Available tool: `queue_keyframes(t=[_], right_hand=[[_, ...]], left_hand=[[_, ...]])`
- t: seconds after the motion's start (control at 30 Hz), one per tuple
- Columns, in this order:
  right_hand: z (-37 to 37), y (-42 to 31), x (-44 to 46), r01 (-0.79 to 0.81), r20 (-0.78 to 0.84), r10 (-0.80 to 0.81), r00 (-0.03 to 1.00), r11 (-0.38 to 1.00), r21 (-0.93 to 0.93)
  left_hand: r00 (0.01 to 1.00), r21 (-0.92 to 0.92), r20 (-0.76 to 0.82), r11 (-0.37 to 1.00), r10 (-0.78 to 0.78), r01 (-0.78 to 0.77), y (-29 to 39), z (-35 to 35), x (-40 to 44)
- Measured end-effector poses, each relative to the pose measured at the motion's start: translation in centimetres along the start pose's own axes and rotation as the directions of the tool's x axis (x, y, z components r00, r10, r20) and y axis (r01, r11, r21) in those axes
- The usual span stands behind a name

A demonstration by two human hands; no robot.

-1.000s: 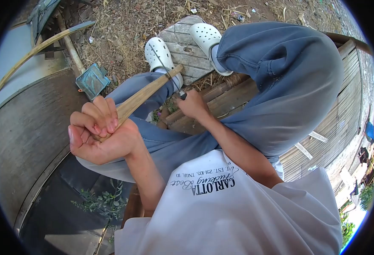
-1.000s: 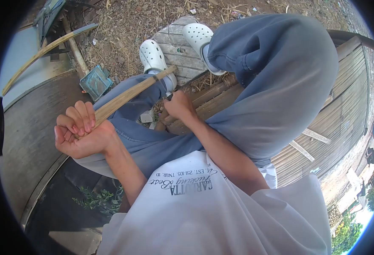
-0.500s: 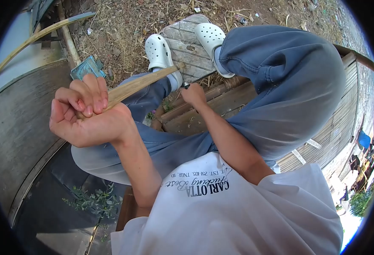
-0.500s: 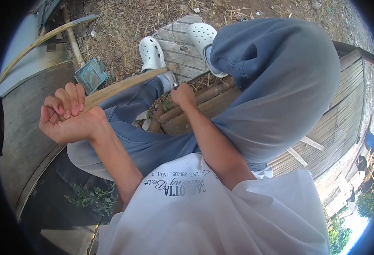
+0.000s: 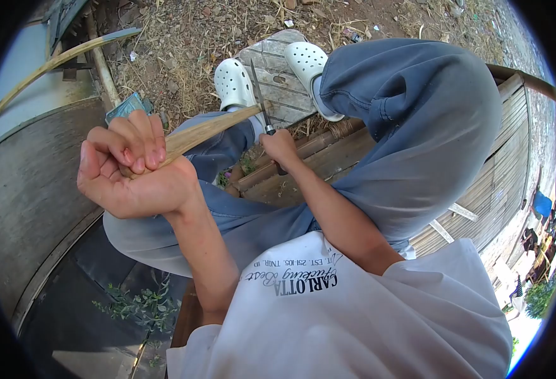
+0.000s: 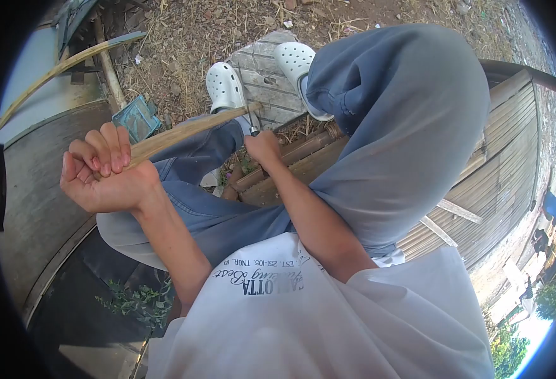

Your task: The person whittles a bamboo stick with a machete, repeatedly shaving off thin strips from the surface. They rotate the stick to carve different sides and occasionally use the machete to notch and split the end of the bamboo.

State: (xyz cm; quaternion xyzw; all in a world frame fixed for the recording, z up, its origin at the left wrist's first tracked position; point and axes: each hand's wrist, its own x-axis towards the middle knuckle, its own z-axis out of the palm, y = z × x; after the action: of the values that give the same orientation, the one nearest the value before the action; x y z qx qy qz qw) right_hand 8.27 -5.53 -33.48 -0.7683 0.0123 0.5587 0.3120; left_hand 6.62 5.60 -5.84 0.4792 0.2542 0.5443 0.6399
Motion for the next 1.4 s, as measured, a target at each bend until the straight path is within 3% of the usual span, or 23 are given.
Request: queue_keyframes(t=[0.13, 0.17, 0.23, 0.27, 0.3, 0.37, 0.5, 0.57, 0.63, 0.7, 0.73, 0.77, 0.83, 0.87, 0.93, 0.97, 1.03, 1.13, 1.2, 1.23, 1.3, 1.33, 1.4], right_hand=[[0.1, -2.5, -2.8, 0.105, 0.003, -0.113, 0.994, 0.931, 0.351], [-0.3, -3.1, -3.3, 0.116, -0.007, -0.121, 0.993, 0.928, 0.353], [-1.2, -4.6, -4.5, -0.149, 0.261, -0.111, 0.959, 0.585, 0.797], [-2.2, -5.8, -5.9, -0.246, 0.328, -0.142, 0.934, 0.408, 0.879], [-3.3, -7.2, -7.4, -0.239, 0.330, -0.158, 0.931, 0.419, 0.876], [-5.3, -10.3, -9.7, -0.232, 0.300, -0.339, 0.891, 0.227, 0.946], [-7.9, -15.8, -10.9, 0.010, 0.156, -0.534, 0.831, 0.294, 0.956], [-9.4, -18.7, -11.7, 0.202, 0.105, -0.644, 0.758, 0.385, 0.900], [-11.0, -22.2, -12.5, 0.174, 0.070, -0.679, 0.731, 0.284, 0.943], [-13.8, -26.1, -14.4, 0.271, 0.042, -0.714, 0.699, 0.319, 0.908], [-15.3, -28.1, -15.7, 0.325, 0.030, -0.719, 0.695, 0.351, 0.879], [-16.6, -29.8, -17.3, 0.378, 0.013, -0.722, 0.691, 0.377, 0.846], [-19.0, -32.6, -19.2, 0.533, -0.034, -0.799, 0.601, 0.368, 0.762], [-19.8, -33.1, -19.8, 0.600, -0.034, -0.841, 0.540, 0.357, 0.716], [-20.2, -33.4, -20.5, 0.708, -0.033, -0.892, 0.451, 0.335, 0.621], [-20.0, -33.2, -20.8, 0.752, -0.044, -0.908, 0.417, 0.318, 0.578], [-18.9, -32.4, -21.3, 0.750, -0.093, -0.930, 0.356, 0.225, 0.621], [-17.9, -31.1, -22.0, 0.740, -0.065, -0.926, 0.372, 0.253, 0.623], [-18.3, -30.5, -22.4, 0.908, -0.138, -0.924, 0.357, 0.308, 0.283], [-18.7, -30.1, -22.1, 0.907, -0.129, -0.926, 0.354, 0.307, 0.288], [-19.6, -29.0, -21.2, 0.913, -0.048, -0.913, 0.404, 0.406, -0.033], [-19.6, -28.4, -21.1, 0.916, -0.035, -0.916, 0.399, 0.401, -0.033], [-19.4, -26.9, -21.0, 0.922, 0.155, -0.960, 0.235, 0.169, -0.348]], left_hand=[[0.991, -0.035, 0.046, 0.991, 0.128, -0.126, 3.3, -1.3, -0.8], [0.986, -0.053, 0.039, 0.985, 0.165, -0.163, 4.8, -1.5, -1.0], [0.976, -0.077, 0.027, 0.974, 0.217, -0.215, 7.5, -2.2, -1.8], [0.967, -0.144, 0.045, 0.959, 0.252, -0.243, 8.5, -2.7, -2.1], [0.955, -0.207, 0.060, 0.939, 0.291, -0.273, 9.5, -3.1, -2.6], [0.937, -0.221, 0.035, 0.917, 0.348, -0.332, 10.2, -3.6, -4.0], [0.907, -0.310, -0.094, 0.854, 0.411, -0.419, 9.6, -3.9, -7.6], [0.897, -0.339, -0.053, 0.838, 0.438, -0.429, 9.0, -3.8, -9.0], [0.881, -0.366, -0.026, 0.816, 0.472, -0.448, 8.1, -3.3, -9.0], [0.880, -0.264, 0.166, 0.880, 0.445, -0.396, 7.4, -2.5, -8.3], [0.902, -0.245, 0.332, 0.949, 0.275, -0.199, 7.8, -3.3, -7.7], [0.896, -0.263, 0.325, 0.939, 0.303, -0.222, 8.1, -3.1, -6.9], [0.969, 0.132, 0.230, 0.989, -0.091, 0.062, 8.4, -2.0, -4.7], [0.971, 0.111, 0.230, 0.993, -0.064, 0.039, 8.3, -1.5, -3.5], [0.771, 0.438, 0.348, 0.820, -0.533, 0.369, 7.9, -0.7, -1.5], [0.783, 0.424, 0.358, 0.835, -0.510, 0.350, 7.4, 0.1, -0.9], [0.656, 0.391, 0.376, 0.754, -0.654, 0.527, 5.6, 2.3, -0.3], [0.673, 0.245, 0.448, 0.805, -0.589, 0.541, 3.6, 3.0, -0.5], [0.714, 0.235, 0.399, 0.817, -0.575, 0.526, 4.4, 3.1, -0.5], [0.751, 0.220, 0.350, 0.829, -0.559, 0.514, 4.7, 3.0, -0.3], [0.790, 0.233, 0.311, 0.848, -0.529, 0.476, 4.6, 2.4, 0.2], [0.789, 0.247, 0.286, 0.837, -0.544, 0.488, 4.5, 2.2, 0.3], [0.786, 0.257, 0.260, 0.824, -0.561, 0.504, 4.4, 1.8, 0.2]])
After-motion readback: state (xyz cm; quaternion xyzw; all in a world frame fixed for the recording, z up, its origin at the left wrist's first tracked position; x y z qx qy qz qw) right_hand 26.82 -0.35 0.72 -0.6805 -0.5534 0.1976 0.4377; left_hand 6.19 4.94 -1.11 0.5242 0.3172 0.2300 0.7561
